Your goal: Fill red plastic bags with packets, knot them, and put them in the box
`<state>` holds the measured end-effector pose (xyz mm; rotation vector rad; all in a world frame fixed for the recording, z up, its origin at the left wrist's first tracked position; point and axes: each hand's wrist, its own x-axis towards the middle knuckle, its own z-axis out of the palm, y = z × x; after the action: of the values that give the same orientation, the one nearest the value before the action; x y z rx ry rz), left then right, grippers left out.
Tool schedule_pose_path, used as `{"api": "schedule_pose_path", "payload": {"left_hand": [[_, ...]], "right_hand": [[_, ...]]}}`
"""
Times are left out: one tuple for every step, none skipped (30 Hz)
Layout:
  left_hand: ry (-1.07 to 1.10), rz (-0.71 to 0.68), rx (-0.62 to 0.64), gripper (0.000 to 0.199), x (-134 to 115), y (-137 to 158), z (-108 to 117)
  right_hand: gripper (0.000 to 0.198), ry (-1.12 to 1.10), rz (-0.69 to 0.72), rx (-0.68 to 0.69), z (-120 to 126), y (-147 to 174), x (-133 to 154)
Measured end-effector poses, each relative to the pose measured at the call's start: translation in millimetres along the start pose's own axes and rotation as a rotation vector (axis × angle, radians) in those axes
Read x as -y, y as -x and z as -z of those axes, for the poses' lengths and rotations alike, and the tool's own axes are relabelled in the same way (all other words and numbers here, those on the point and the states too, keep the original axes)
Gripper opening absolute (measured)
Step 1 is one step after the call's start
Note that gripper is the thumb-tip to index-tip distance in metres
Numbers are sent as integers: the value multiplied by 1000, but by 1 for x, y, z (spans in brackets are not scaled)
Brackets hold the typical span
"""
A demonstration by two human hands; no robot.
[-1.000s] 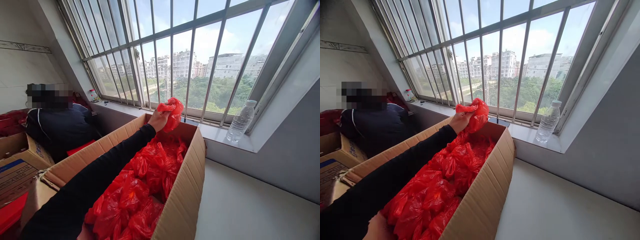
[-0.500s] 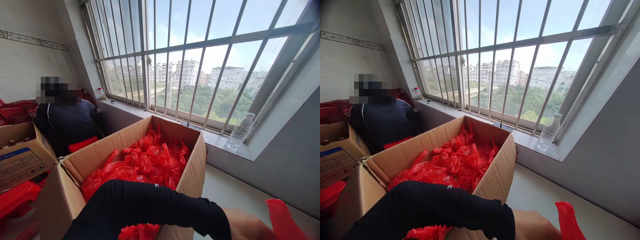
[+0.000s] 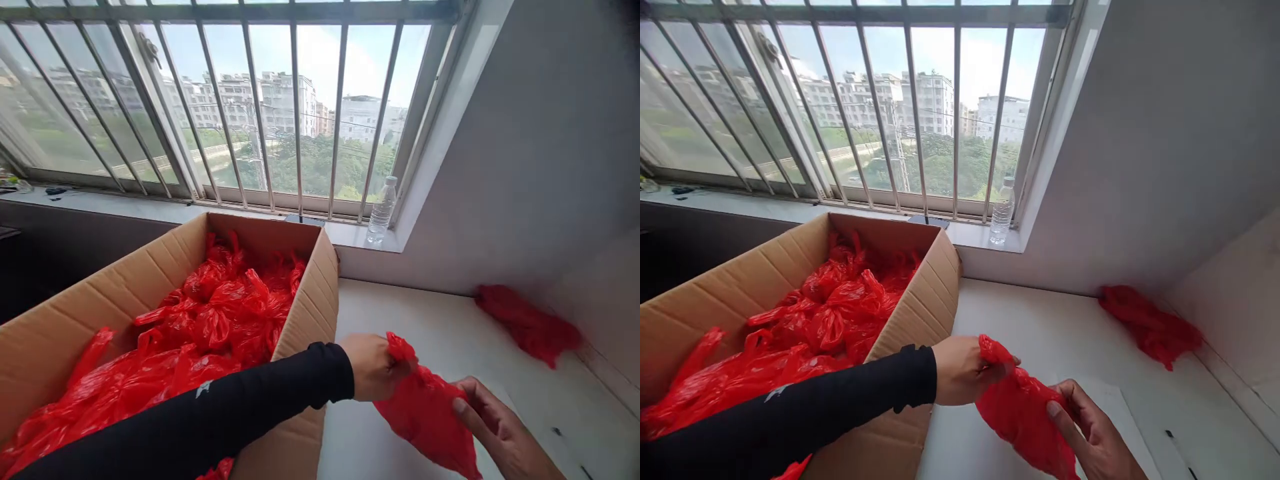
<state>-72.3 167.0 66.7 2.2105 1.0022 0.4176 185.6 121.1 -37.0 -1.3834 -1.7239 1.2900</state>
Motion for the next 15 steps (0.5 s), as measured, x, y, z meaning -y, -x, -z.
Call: {"api": "schedule_pose_path", "payload": {"left_hand": [[-2, 3, 14, 27, 3, -2, 1], [-7, 9, 23, 31, 6, -5, 3], [-15, 17, 32, 34, 8, -9, 6], [-26, 27, 39, 38, 9, -12, 8], [-43, 41, 45, 41, 9, -14, 10], [-65, 60, 48, 43, 8, -15, 11], [-94, 85, 48, 45, 6, -16, 12], [-129, 116, 44, 46, 5, -16, 13], [-169, 153, 37, 47, 4, -15, 13], [-213, 194, 30, 48, 3, -14, 12], [-258, 238, 25, 47, 4, -14, 12], [-305, 283, 24, 47, 6, -14, 12], [-351, 327, 27, 46, 9, -14, 11], [-396, 367, 33, 46, 12, -14, 11], [-437, 400, 39, 45, 15, -15, 12]], "right_hand": [[36, -25, -2, 23, 3, 1, 9], [33, -51, 7, 43, 6, 2, 17], [31, -77, 12, 58, 7, 3, 24], [30, -98, 16, 64, 9, 3, 30], [30, -114, 19, 63, 10, 4, 34], [30, -124, 17, 58, 10, 6, 37], [30, -129, 13, 48, 10, 8, 39], [31, -128, 4, 32, 10, 10, 40], [31, -118, -10, 11, 10, 13, 41], [33, -98, -28, -14, 10, 15, 41], [34, -75, -50, -36, 9, 17, 41], [36, -53, -70, -50, 9, 20, 41], [38, -40, -83, -53, 9, 22, 41], [39, -38, -89, -45, 8, 25, 40], [40, -47, -91, -30, 8, 28, 39]]}}
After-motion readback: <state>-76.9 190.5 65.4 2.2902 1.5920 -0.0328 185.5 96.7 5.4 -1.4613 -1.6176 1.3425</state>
